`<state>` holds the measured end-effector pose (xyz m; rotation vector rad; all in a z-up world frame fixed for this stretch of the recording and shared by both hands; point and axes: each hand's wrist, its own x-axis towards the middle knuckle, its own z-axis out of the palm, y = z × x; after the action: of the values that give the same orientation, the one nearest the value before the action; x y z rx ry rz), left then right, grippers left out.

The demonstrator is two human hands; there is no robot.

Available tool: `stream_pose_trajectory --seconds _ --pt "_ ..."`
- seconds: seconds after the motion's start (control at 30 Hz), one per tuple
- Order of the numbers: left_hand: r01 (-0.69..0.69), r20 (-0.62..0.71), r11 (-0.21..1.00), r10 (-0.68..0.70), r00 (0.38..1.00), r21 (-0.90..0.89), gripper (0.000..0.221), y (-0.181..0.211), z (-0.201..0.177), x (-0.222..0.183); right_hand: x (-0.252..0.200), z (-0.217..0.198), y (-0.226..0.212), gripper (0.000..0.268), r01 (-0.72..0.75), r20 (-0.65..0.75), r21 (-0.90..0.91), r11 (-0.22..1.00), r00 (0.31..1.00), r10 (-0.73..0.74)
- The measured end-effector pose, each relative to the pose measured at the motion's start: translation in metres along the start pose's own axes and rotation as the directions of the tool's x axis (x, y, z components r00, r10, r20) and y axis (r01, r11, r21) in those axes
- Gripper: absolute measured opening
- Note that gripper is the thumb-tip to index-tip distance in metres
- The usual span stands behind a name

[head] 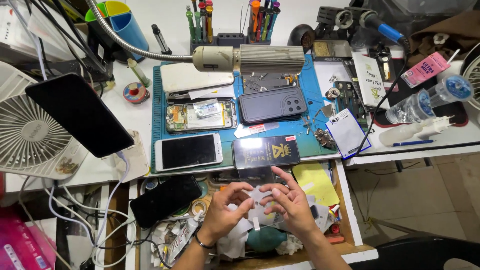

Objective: Unpacking a new screen protector, peeling off the protective film, and carefully applying it to a smartphone screen.

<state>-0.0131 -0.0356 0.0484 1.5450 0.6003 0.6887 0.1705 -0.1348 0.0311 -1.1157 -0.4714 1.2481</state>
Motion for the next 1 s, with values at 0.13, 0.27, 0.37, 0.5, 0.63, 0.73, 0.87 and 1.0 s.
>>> stream_pose_trajectory --seconds 0.13,0.27,0.37,0.5,0.63,0.73,0.87,1.0 --pt "-0.016 -0.148 0.998 0.007 0.989 -0.062 0.025 -0.009 -0.003 -0.001 0.004 -0.01 0.018 0.077 -0.061 0.199 0.077 0.995 0.979 0.044" --pt "-0.026 -0.272 0.996 0.001 0.962 -0.09 0.024 -0.006 -0.004 0.0 -0.004 -0.009 0.022 0.081 -0.101 0.33 -0.008 0.995 0.939 0.098" --pt "-0.026 -0.273 0.999 0.018 0.962 -0.028 0.029 -0.008 -0.002 0.0 -0.006 -0.003 0.016 0.064 -0.058 0.283 -0.236 0.97 0.951 0.126" --pt "-0.014 -0.296 1.0 0.014 0.955 0.003 0.061 -0.01 0.003 0.001 -0.003 -0.009 0.025 0.051 0.028 0.179 -0.287 0.958 0.984 0.025" --pt "-0.075 -0.317 0.98 0.013 0.948 -0.183 0.107 -0.007 0.005 0.0 -0.006 -0.011 0.025 0.042 0.188 0.214 -0.423 0.887 0.971 -0.104" --pt "-0.18 -0.451 0.948 0.044 0.892 -0.264 0.105 0.0 -0.008 0.007 -0.006 -0.013 0.02 0.036 0.388 0.331 -0.538 0.748 0.914 -0.236" --pt "-0.212 -0.398 0.933 0.083 0.914 -0.292 0.035 -0.014 -0.034 0.004 -0.004 -0.012 0.024 0.039 0.395 0.321 -0.523 0.755 0.912 -0.255" --pt "-0.335 -0.325 0.842 0.204 0.924 -0.424 0.013 -0.027 -0.04 -0.005 -0.005 -0.014 0.02 0.083 0.058 0.273 -0.147 0.987 0.962 -0.016"
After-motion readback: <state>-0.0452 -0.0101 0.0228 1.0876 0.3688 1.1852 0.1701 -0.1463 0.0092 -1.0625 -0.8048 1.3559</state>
